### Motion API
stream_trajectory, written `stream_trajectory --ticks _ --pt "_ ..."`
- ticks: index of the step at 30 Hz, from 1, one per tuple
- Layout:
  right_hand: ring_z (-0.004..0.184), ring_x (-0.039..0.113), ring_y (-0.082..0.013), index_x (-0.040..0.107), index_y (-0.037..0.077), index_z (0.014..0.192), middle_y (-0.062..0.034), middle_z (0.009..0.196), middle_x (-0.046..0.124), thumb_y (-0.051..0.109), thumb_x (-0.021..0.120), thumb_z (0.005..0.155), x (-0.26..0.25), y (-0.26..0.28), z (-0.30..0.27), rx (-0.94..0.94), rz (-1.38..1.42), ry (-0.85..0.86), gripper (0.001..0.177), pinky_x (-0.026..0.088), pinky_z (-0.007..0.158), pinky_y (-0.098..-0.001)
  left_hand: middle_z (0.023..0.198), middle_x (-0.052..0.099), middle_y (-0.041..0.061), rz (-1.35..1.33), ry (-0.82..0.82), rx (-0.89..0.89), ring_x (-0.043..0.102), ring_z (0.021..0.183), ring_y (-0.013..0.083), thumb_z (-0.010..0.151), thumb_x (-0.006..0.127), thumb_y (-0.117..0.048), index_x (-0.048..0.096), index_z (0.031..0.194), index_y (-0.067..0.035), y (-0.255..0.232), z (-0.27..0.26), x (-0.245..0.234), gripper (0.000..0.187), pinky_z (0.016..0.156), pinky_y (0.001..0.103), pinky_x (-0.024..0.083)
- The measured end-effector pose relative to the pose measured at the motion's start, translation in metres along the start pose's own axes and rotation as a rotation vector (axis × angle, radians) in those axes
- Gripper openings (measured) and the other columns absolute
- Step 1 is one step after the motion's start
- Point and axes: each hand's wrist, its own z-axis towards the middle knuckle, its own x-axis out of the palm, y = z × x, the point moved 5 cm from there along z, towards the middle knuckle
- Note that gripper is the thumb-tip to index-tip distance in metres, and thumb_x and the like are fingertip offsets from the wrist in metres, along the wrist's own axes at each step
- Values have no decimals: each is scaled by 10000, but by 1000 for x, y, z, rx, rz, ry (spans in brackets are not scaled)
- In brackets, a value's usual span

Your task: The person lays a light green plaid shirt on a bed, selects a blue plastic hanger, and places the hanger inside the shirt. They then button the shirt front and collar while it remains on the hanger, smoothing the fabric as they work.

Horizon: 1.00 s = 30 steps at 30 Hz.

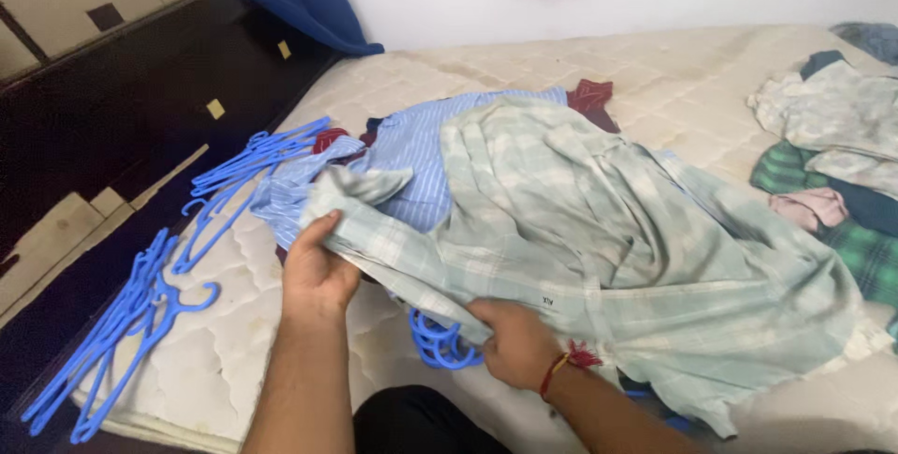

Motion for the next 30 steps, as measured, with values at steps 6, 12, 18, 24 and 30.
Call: stream_trajectory --ticks 6,12,18,24,30 --pt "1067 669 -386 600 223 1392 -211 1093 715 -37 594 767 3 14 14 167 -4 289 677 520 933 -450 1432 529 129 -62 -169 404 598 1270 351 811 481 225 347 1491 -283 -65 46 -3 860 1025 622 544" --pt "1127 647 -384 461 295 1499 -208 1152 683 -95 581 762 14 11 13 299 -193 464 842 523 974 -448 1527 426 212 188 -250 465 606 1227 351 788 489 246 212 1606 -431 -128 66 0 1097 1016 537 561" --pt "1162 634 -367 412 292 1522 -179 1185 682 -21 612 796 23 19 22 296 -362 578 816 511 985 -456 1627 228 191 458 -249 465 603 1269 367 805 554 230 295 1579 -399 -182 80 -10 1030 1022 509 578" --pt "1143 638 -332 652 148 1291 -139 1157 684 158 746 747 26 27 41 151 -221 504 552 505 995 -416 1409 660 193 1204 -504 70 636 1280 350 812 706 2 564 1469 -237 -184 123 -90 713 1003 511 523" --pt "1114 605 -371 691 12 1191 -168 1131 665 146 778 676 47 33 43 -166 -94 327 539 491 970 -412 1387 555 270 1828 -674 666 485 1307 430 711 802 -198 612 1355 -102 -75 39 -89 679 1078 530 380"
